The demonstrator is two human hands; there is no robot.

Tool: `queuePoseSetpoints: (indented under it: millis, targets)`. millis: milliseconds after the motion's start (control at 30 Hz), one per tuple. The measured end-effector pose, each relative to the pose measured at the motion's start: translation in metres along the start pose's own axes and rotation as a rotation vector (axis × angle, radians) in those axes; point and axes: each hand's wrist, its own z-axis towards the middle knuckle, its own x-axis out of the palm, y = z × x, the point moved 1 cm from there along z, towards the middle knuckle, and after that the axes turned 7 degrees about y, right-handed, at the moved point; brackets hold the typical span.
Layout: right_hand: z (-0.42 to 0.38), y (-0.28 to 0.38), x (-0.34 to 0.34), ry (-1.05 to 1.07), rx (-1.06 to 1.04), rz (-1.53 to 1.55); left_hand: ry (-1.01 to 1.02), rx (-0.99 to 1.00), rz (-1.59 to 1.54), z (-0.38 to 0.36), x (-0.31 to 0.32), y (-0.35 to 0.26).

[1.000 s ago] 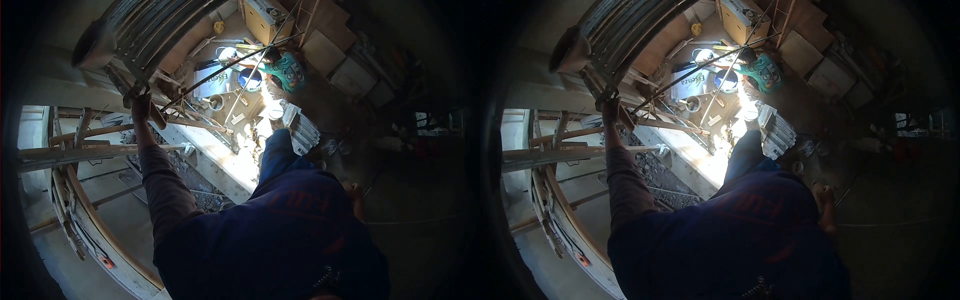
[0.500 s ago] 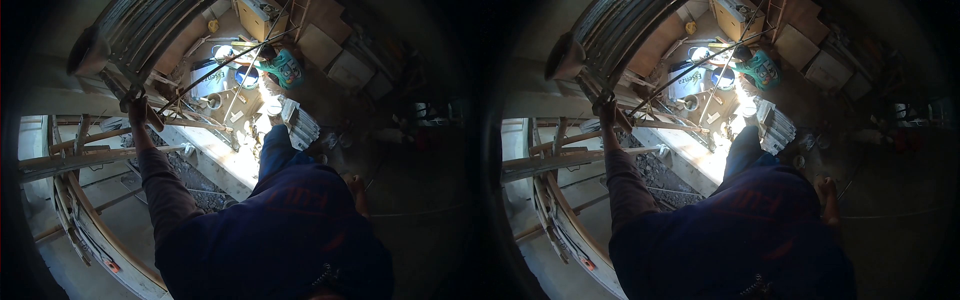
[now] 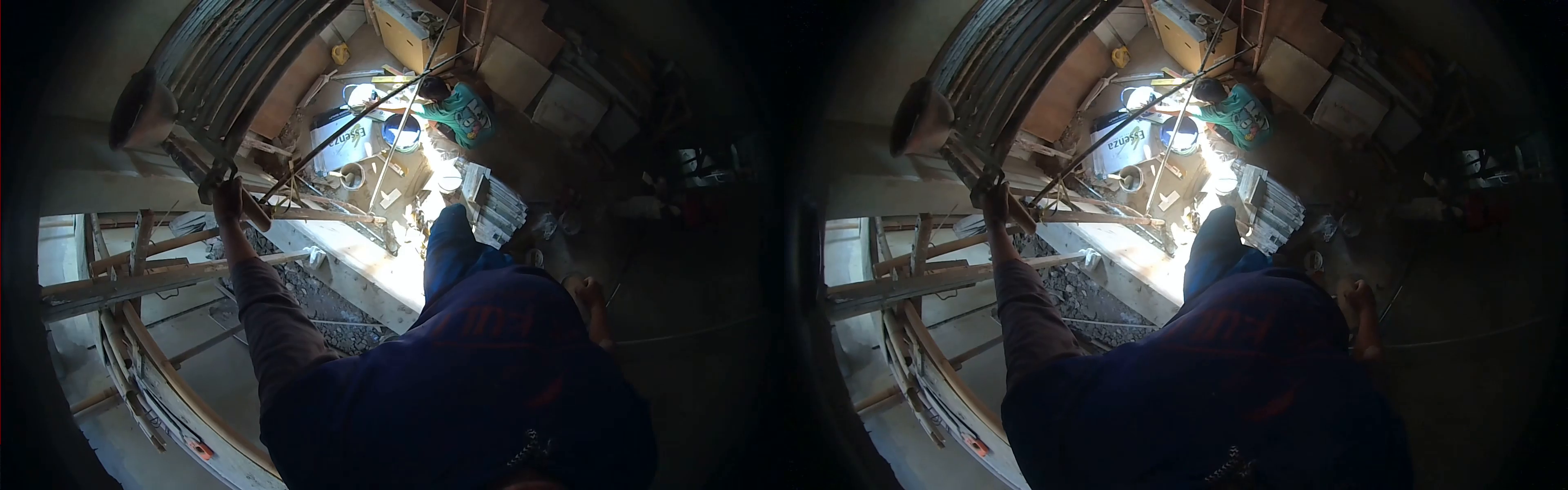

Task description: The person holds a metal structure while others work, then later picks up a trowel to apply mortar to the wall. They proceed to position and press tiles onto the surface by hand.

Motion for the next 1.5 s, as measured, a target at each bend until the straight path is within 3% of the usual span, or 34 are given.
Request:
queuePoseSetpoints:
  millis: [33, 133, 233, 333, 433, 633, 800, 833, 867, 900, 933, 1000, 1067, 1133, 1200, 1300, 1400, 1467, 1500]
  targets:
    - [-0.001, 0.001, -0.002, 0.01, 0.004, 0.008, 0.002, 0.051, 0.11, 0.002, 0.004, 0.003]
    - [-0.001, 0.006, -0.007, 0.038, 0.009, 0.039, 0.01, -0.079, -0.134, 0.0, 0.004, 0.001]
    - [0.0, 0.011, -0.01, 0.058, 0.012, 0.026, -0.032, 0.046, -0.01, 0.0, 0.004, 0.003]
    - [0.002, 0.013, -0.01, 0.03, 0.011, 0.055, -0.001, -0.011, -0.087, 0.0, 0.004, 0.003]
    - [-0.003, 0.017, -0.012, 0.058, 0.021, 0.012, 0.0, 0.046, 0.05, 0.0, 0.003, 0.003]
    - [0.006, -0.007, 0.013, -0.024, 0.015, 0.042, -0.074, 0.003, -0.165, 0.001, 0.005, 0.002]
    - [0.005, -0.006, 0.022, -0.013, -0.013, -0.032, 0.092, -0.188, -0.295, 0.002, -0.001, 0.001]
    - [0.004, -0.007, 0.022, -0.036, -0.023, -0.046, -0.091, 0.081, -0.15, 0.002, 0.04, 0.038]
    - [0.012, -0.008, 0.022, 0.133, 0.071, -0.06, -0.1, 0.171, 0.092, 0.005, 0.054, 0.051]
    - [0.025, -0.026, 0.035, 0.082, -0.025, -0.036, -0.201, 0.305, 0.163, 0.002, 0.048, 0.044]
    - [0.03, -0.03, 0.037, 0.041, -0.045, -0.075, -0.252, 0.319, 0.198, 0.002, 0.063, 0.057]
    - [0.02, -0.011, 0.02, 0.129, 0.007, -0.076, 0.213, 0.099, 0.332, 0.003, 0.026, 0.027]
    - [0.007, -0.001, 0.01, 0.085, 0.004, -0.027, 0.192, -0.038, 0.024, 0.003, 0.013, 0.021]
    - [-0.016, 0.022, -0.008, 0.061, 0.063, 0.028, -0.061, -0.11, -0.433, -0.005, -0.022, -0.019]
    - [-0.021, 0.026, -0.009, 0.088, 0.112, 0.062, -0.154, -0.064, -0.466, 0.0, -0.012, -0.01]
    - [-0.025, 0.023, -0.002, 0.035, 0.076, 0.08, -0.015, -0.197, -0.423, -0.013, -0.056, -0.05]
    - [-0.024, 0.011, 0.003, 0.039, 0.067, 0.076, -0.031, -0.205, -0.385, -0.006, -0.037, -0.033]
    - [-0.025, 0.008, 0.001, 0.064, 0.095, 0.075, -0.139, -0.098, -0.536, -0.006, -0.032, -0.029]
    - [-0.028, 0.009, -0.002, 0.064, 0.108, 0.077, -0.251, -0.038, -0.373, -0.002, -0.023, -0.019]
